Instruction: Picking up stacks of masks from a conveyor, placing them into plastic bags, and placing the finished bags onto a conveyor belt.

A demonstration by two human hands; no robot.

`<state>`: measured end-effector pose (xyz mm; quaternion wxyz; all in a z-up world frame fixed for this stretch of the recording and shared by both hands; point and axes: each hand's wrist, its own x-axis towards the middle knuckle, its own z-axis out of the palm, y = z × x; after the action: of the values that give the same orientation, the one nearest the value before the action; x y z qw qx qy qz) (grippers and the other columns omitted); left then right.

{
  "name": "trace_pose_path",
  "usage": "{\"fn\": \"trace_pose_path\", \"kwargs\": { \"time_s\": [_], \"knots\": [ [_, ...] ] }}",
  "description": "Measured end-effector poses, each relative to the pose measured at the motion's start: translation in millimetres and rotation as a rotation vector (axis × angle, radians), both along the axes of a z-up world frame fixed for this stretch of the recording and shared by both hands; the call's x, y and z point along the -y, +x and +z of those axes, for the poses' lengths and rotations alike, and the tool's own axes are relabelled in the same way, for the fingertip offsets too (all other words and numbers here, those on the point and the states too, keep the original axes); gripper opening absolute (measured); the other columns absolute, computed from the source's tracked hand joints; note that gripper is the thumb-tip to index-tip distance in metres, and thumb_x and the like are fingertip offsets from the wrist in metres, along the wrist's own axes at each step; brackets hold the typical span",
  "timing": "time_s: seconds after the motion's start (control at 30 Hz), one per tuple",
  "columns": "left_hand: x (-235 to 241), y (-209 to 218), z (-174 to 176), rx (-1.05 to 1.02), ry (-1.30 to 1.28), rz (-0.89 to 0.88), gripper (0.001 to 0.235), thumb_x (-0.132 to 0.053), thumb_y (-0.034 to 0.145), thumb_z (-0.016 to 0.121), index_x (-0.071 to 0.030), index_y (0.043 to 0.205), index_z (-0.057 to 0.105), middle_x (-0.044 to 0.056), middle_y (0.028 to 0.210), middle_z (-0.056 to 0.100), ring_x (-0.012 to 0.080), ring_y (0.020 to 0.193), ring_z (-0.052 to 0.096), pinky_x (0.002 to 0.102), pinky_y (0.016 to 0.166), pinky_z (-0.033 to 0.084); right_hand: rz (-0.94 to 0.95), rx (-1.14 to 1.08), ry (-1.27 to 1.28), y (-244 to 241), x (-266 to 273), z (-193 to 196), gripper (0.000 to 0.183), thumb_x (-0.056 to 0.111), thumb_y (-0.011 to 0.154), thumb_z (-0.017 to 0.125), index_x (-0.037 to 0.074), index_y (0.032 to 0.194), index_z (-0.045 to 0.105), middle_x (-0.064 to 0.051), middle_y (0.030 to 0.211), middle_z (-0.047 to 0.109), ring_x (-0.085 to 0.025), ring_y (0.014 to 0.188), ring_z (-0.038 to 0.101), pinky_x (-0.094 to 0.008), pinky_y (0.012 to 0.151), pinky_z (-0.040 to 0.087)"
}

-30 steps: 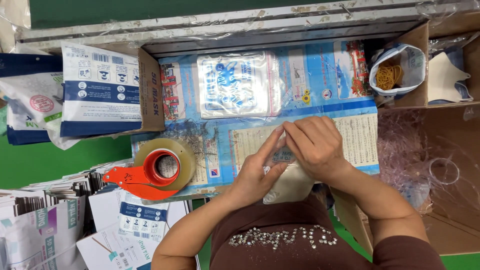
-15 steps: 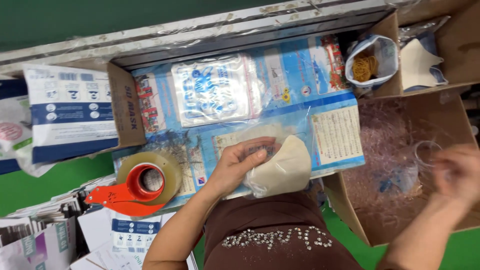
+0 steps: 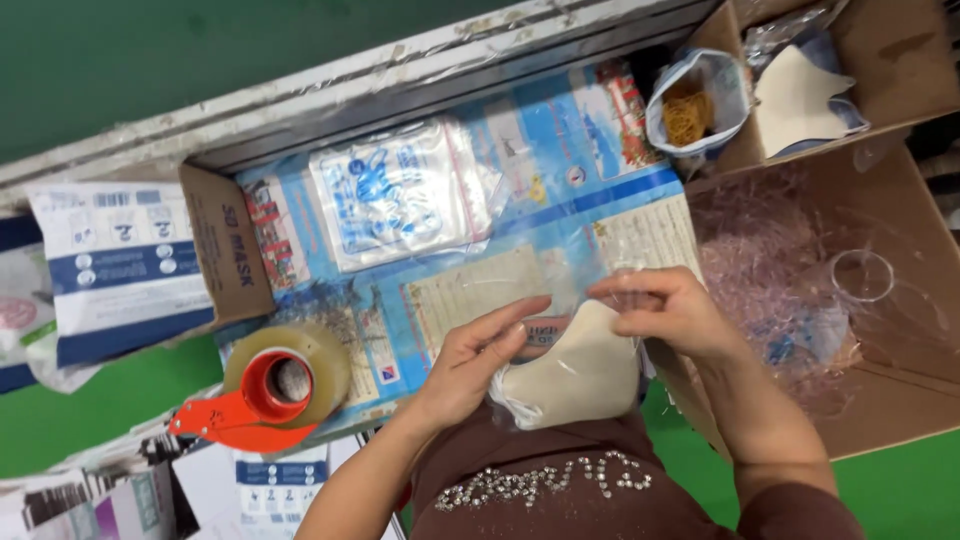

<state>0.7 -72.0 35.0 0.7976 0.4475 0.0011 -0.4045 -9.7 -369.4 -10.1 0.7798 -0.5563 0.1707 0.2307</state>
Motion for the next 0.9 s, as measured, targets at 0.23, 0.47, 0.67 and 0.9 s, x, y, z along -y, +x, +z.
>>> {"fn": "trace_pose_path", "kwargs": {
  "time_s": [0.23,0.47,0.67,0.9],
  "knots": [
    [-56.4,-29.9,-72.1,0.24,0.059,0.03,0.028,-0.003,0.105,0.052,0.006,0.126,0.067,0.017,0.124,0.072,0.0245,0.114,0.071,0.037,0.101,0.057,0.264,0.325,0.04,3.6,-10.0,-27.2,0.018,-0.009,0.08,0.076,-0.009,0.098,0.08,-0.017,0.089,0.074,-0.02,0.079,0.068,-0.029,0.069,0.053],
    [-78.1,-16.6,-58.4,0.168,0.051,0.05,0.026,-0.001,0.094,0.048,0.004,0.103,0.071,0.008,0.095,0.071,0.0077,0.068,0.051,0.023,0.068,0.042,0.327,0.551,0.241,13.6,-22.2,8.5,0.021,-0.004,0.084,0.065,-0.005,0.1,0.079,-0.016,0.104,0.074,-0.022,0.094,0.071,-0.031,0.084,0.057],
    [-77.9,-8.5,-31.6,0.163,0.245,0.058,0.012,0.002,0.094,0.072,0.0,0.102,0.064,0.004,0.089,0.065,0.0081,0.071,0.054,0.024,0.06,0.043,0.289,0.501,-0.255,19.6,-31.0,-2.9,0.017,-0.012,0.08,0.08,-0.004,0.093,0.074,-0.013,0.095,0.072,-0.015,0.075,0.061,-0.025,0.063,0.048],
    [-121.5,46.1,3.1,0.342,0.594,0.403,0.01,-0.003,0.086,0.075,-0.006,0.091,0.067,0.001,0.093,0.071,0.0113,0.091,0.073,0.027,0.08,0.061,-0.053,0.342,0.189,111.8,-61.6,-20.7,0.025,-0.002,0.087,0.076,0.001,0.11,0.066,-0.014,0.094,0.072,-0.019,0.078,0.071,-0.032,0.064,0.06]
  ]
}}
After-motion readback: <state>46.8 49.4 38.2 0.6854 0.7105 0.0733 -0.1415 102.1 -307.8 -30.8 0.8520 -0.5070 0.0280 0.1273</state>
